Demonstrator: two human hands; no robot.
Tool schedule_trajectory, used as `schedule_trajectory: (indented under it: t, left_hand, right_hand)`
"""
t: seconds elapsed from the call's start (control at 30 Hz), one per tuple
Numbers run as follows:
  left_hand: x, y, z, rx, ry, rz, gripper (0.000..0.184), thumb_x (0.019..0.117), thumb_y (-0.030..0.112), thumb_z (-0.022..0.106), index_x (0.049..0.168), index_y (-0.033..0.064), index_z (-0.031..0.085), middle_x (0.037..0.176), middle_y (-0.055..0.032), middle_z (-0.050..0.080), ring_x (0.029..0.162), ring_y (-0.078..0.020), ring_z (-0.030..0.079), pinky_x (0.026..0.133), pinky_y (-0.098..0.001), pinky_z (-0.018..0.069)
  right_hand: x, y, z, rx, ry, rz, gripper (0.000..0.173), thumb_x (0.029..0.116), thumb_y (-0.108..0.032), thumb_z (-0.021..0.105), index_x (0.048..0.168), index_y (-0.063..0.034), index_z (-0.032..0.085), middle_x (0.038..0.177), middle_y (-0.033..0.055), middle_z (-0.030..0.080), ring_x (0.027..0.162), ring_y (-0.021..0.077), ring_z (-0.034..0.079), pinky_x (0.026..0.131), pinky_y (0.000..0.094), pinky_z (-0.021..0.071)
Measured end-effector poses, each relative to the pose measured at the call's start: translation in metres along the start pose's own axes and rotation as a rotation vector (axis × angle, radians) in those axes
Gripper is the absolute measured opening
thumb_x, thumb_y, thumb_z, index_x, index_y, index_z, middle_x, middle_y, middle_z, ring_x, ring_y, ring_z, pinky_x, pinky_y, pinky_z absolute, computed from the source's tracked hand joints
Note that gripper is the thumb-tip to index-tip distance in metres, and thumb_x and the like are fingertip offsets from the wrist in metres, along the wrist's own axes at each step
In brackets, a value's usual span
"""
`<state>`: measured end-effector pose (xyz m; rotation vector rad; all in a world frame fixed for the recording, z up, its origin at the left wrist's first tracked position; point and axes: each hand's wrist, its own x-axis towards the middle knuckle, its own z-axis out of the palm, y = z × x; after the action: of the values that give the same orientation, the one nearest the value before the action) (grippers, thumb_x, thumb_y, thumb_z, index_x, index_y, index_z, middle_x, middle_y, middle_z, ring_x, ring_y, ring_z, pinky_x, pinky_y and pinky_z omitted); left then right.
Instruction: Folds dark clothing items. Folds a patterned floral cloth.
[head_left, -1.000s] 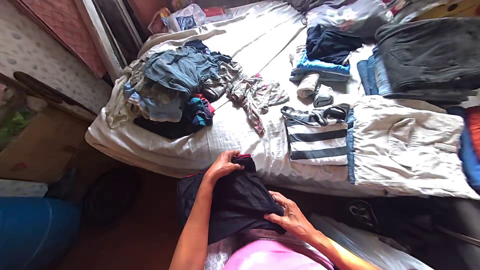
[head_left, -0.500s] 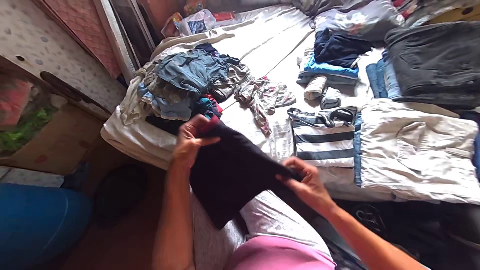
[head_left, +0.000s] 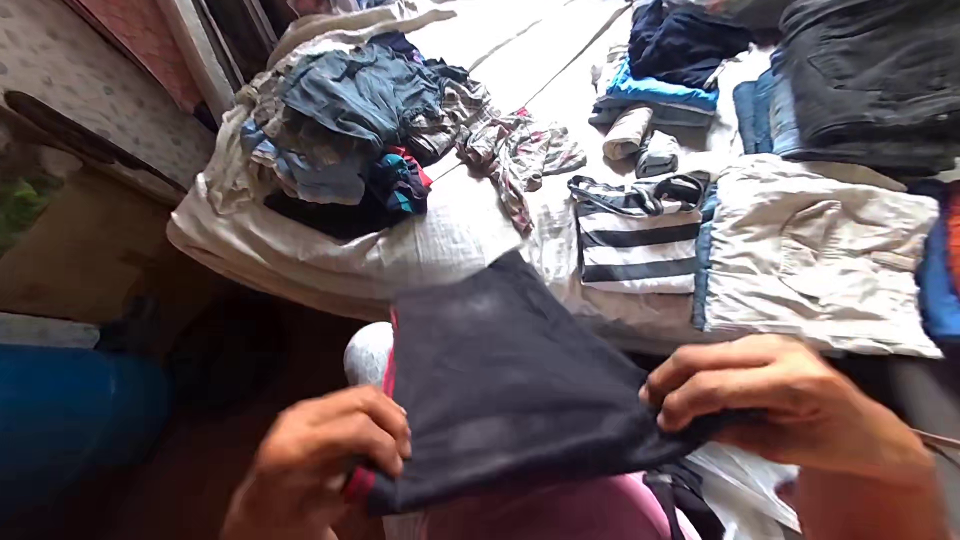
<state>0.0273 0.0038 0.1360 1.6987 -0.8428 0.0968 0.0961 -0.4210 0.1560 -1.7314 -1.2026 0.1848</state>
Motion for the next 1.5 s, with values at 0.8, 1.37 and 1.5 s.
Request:
schedule_trajectory:
  t: [0.8,1.37,1.5]
  left_hand:
    - [0.033,0.037,0.009,0.093,0.45,0.164,0.006,0.094,0.014,0.07,0.093,0.009,0.071,0.101,-0.0091,0.075,0.097,-0.0276,0.074,0.088,-0.0444,0.0638]
    - [-0.041,-0.047,0.083,-0.384,0.181,-0.348,0.026,0.0905,0.014,0.076,0.116,0.0175,0.071,0.108,0.0047,0.075,0.099,-0.0067,0.071,0.088,-0.0248,0.0601]
    - [0.004,-0.09,0.075,-0.215,0.536,-0.499,0.03,0.0882,0.005,0.072,0.118,0.0068,0.067,0.106,0.0002,0.074,0.095,-0.0076,0.07,0.084,-0.0262,0.0603]
  right_hand:
    - [0.018,-0.025,-0.07,-0.32,0.29,-0.203,0.017,0.0934,-0.026,0.071,0.102,-0.0118,0.074,0.107,0.0002,0.073,0.103,0.0168,0.069,0.091,0.0356,0.0598]
    - [-0.039,0.073,0.014,0.276,-0.05,0.182,0.013,0.0937,-0.02,0.071,0.099,-0.0081,0.073,0.094,-0.0035,0.073,0.09,0.0007,0.067,0.08,0.0183,0.0567]
    - [-0.023,0.124,0.029,0.389,0.426,0.529,0.04,0.0912,-0.019,0.07,0.13,-0.0139,0.064,0.102,-0.001,0.073,0.085,0.0055,0.069,0.073,0.0234,0.0591]
